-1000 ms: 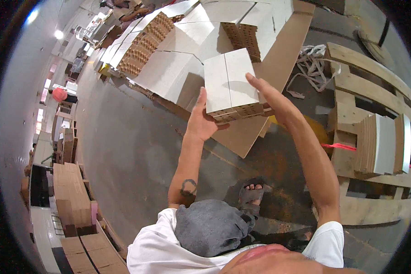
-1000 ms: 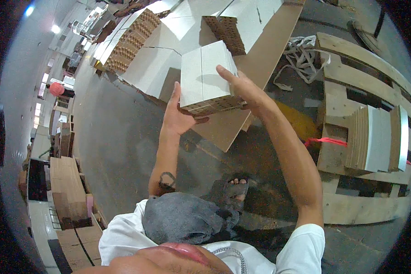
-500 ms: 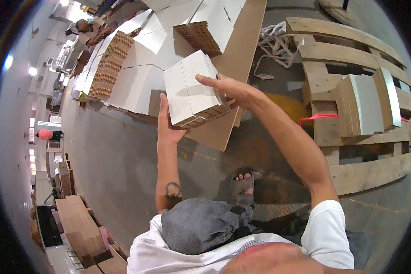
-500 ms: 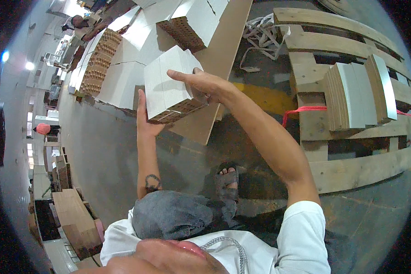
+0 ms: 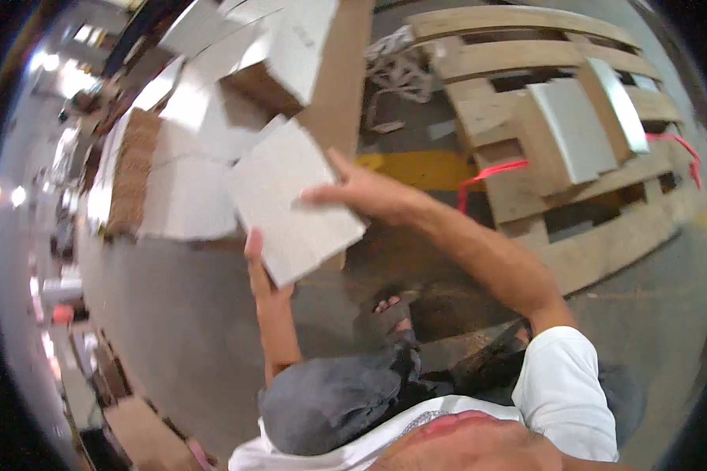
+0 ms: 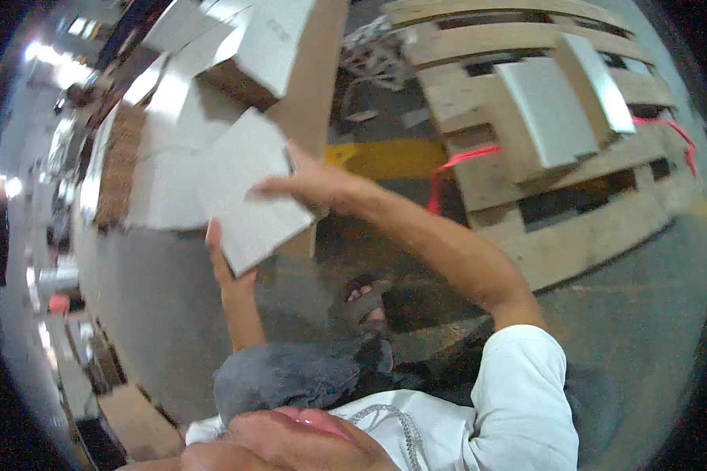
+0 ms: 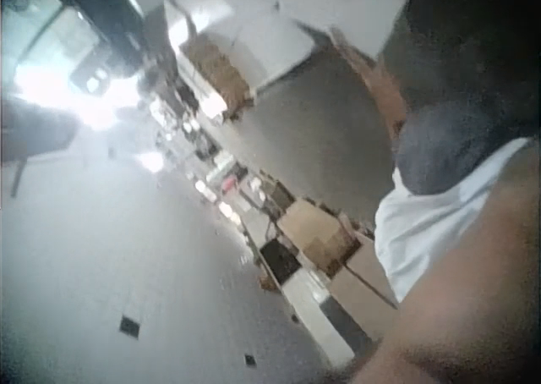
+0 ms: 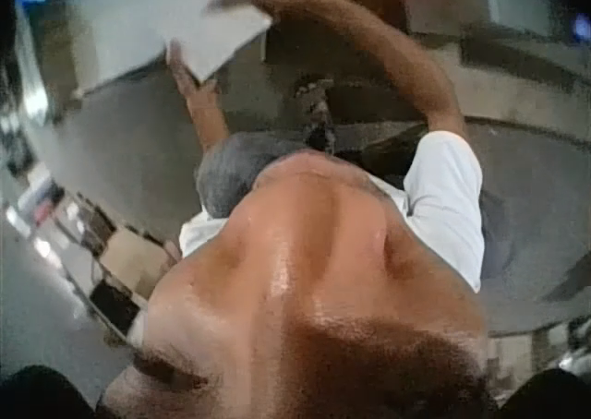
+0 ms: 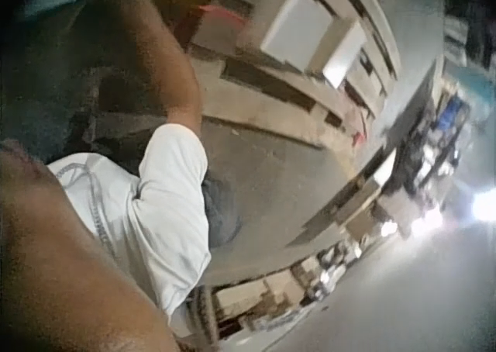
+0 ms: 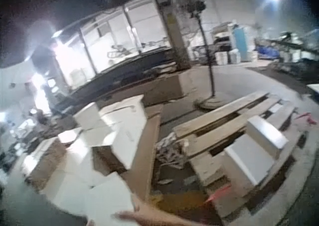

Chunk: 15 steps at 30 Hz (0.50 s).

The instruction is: The person picks up several wooden blocks from a table and stacks them together onto a wooden pallet.

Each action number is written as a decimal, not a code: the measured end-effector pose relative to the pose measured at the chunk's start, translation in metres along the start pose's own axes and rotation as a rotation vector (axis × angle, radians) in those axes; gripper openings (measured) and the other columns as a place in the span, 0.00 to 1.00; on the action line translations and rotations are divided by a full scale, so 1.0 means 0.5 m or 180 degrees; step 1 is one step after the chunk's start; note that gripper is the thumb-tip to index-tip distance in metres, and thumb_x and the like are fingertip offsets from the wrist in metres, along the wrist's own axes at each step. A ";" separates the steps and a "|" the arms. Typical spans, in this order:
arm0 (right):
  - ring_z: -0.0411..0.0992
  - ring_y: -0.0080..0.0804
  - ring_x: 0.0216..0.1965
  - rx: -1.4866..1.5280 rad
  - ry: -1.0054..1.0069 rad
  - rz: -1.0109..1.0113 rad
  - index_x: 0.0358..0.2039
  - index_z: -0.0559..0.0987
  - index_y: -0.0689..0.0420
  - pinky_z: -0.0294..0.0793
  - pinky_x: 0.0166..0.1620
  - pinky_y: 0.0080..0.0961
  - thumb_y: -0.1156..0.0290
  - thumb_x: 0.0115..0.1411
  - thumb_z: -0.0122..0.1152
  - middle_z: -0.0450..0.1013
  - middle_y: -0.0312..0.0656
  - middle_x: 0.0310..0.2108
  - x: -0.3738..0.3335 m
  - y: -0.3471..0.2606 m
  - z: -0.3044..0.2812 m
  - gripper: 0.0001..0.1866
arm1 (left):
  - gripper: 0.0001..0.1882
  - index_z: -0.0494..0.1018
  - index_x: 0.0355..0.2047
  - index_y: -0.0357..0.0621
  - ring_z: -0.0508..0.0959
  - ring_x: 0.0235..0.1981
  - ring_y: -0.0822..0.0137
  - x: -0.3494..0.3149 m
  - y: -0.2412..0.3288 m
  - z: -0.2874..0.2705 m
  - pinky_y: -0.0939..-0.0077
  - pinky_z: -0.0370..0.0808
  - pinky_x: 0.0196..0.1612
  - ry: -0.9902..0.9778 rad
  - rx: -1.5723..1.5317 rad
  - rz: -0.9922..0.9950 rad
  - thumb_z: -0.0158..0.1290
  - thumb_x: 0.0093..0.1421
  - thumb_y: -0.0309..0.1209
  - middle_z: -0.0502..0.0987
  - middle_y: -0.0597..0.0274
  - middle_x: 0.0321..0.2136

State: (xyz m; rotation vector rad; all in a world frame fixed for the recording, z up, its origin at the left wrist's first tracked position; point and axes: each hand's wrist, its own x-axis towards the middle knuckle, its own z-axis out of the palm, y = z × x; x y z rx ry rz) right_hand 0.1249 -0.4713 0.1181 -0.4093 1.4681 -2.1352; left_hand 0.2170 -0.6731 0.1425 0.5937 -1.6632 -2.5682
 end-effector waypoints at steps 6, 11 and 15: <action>0.56 0.41 0.62 -0.0660 -0.0534 -0.0423 0.66 0.39 0.61 0.55 0.63 0.35 0.57 0.36 0.77 0.54 0.55 0.62 -0.177 -0.007 -0.108 0.67 | 0.48 0.58 0.58 0.31 0.68 0.55 0.58 -0.030 -0.072 -0.003 0.63 0.67 0.54 -0.1296 0.1382 0.0146 0.64 0.43 0.49 0.68 0.51 0.52; 0.35 0.38 0.69 -0.1477 -0.0442 -0.1121 0.68 0.40 0.61 0.35 0.69 0.36 0.61 0.35 0.77 0.38 0.50 0.69 -0.235 0.082 -0.147 0.67 | 0.65 0.46 0.65 0.41 0.65 0.58 0.58 0.009 -0.138 0.028 0.61 0.63 0.59 -0.2256 0.1654 -0.0111 0.73 0.30 0.44 0.63 0.55 0.56; 0.37 0.46 0.69 -0.1805 -0.0360 -0.0466 0.66 0.50 0.58 0.35 0.69 0.39 0.57 0.39 0.75 0.46 0.51 0.67 -0.270 0.140 -0.188 0.58 | 0.71 0.38 0.66 0.44 0.64 0.59 0.57 0.082 -0.217 0.007 0.60 0.65 0.59 -0.2811 0.2102 0.0574 0.74 0.29 0.45 0.57 0.58 0.60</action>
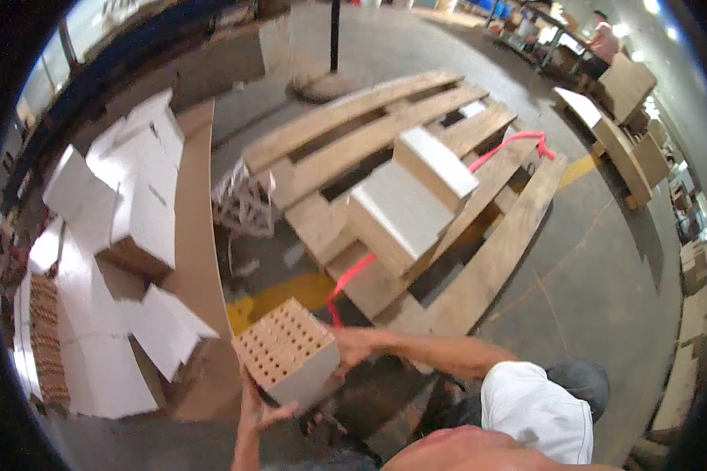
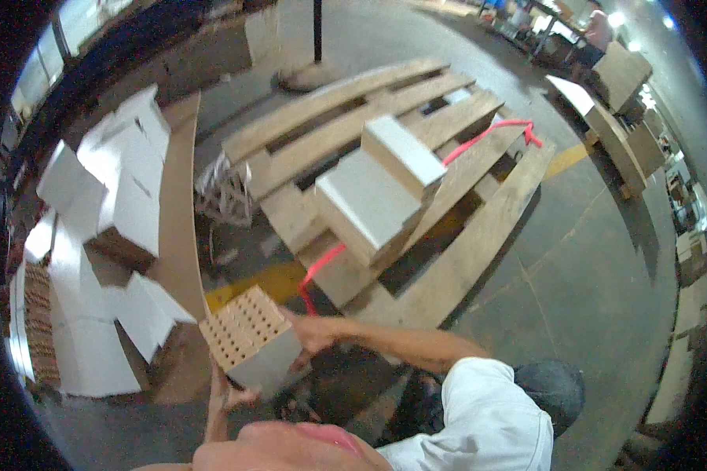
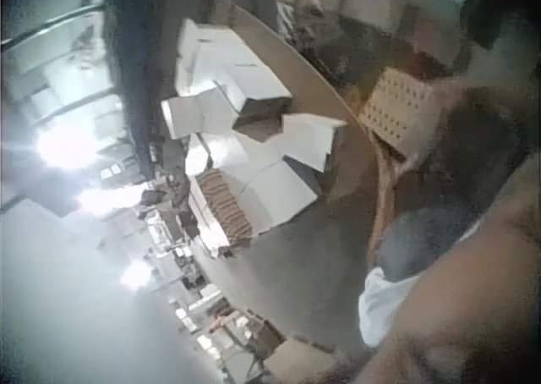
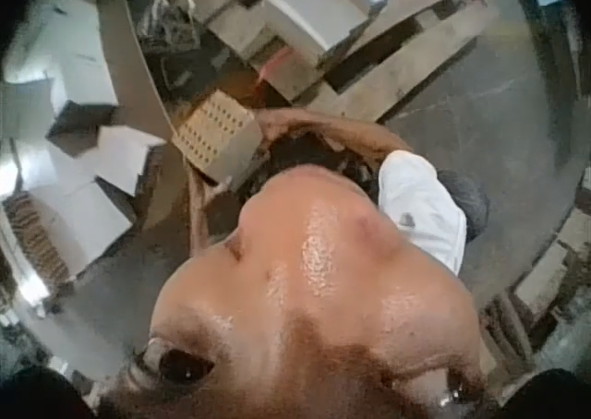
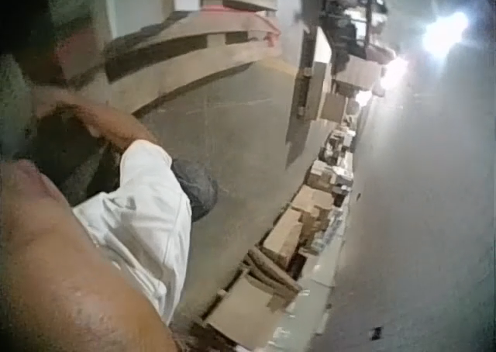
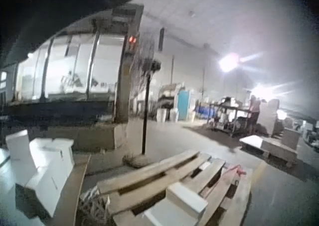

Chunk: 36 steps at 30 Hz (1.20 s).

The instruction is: The person picks up several wooden blocks from a table and stacks them together onto a wooden pallet.

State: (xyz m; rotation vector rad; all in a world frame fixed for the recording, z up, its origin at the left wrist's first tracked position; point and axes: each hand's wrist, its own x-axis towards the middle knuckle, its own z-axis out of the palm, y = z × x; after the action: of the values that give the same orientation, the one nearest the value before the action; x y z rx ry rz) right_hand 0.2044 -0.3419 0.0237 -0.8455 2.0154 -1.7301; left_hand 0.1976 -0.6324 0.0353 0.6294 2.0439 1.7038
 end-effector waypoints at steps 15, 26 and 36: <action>0.61 0.59 0.57 0.0442 0.0073 0.1749 0.66 0.33 0.59 0.67 0.57 0.39 0.75 0.59 0.56 0.49 0.61 0.63 0.044 0.126 0.096 0.46 | 0.43 0.41 0.66 0.56 0.53 0.63 0.57 -0.029 -0.160 -0.086 0.70 0.54 0.63 -0.0610 -0.0791 -0.1245 0.54 0.57 0.47 0.49 0.57 0.62; 0.54 0.57 0.64 -0.1475 0.0593 0.1113 0.67 0.27 0.57 0.60 0.63 0.38 0.80 0.55 0.56 0.44 0.57 0.67 0.124 0.067 -0.020 0.52 | 0.63 0.35 0.66 0.46 0.55 0.63 0.48 0.129 -0.149 -0.143 0.64 0.52 0.65 -0.0757 -0.0440 -0.0983 0.66 0.36 0.23 0.48 0.47 0.63; 0.52 0.50 0.66 -0.0833 0.0395 0.0790 0.67 0.35 0.62 0.57 0.65 0.36 0.82 0.51 0.60 0.45 0.55 0.68 0.153 0.161 -0.037 0.52 | 0.59 0.36 0.67 0.46 0.48 0.67 0.58 0.099 -0.227 -0.099 0.66 0.49 0.67 0.0118 -0.0716 -0.0521 0.65 0.42 0.26 0.45 0.56 0.66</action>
State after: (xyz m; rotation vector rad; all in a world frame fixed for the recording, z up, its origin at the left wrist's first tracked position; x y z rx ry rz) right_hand 0.1183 -0.3707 -0.0425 -0.5432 2.3526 -1.4354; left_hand 0.1195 -0.6613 -0.0690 0.3504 1.8363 1.8240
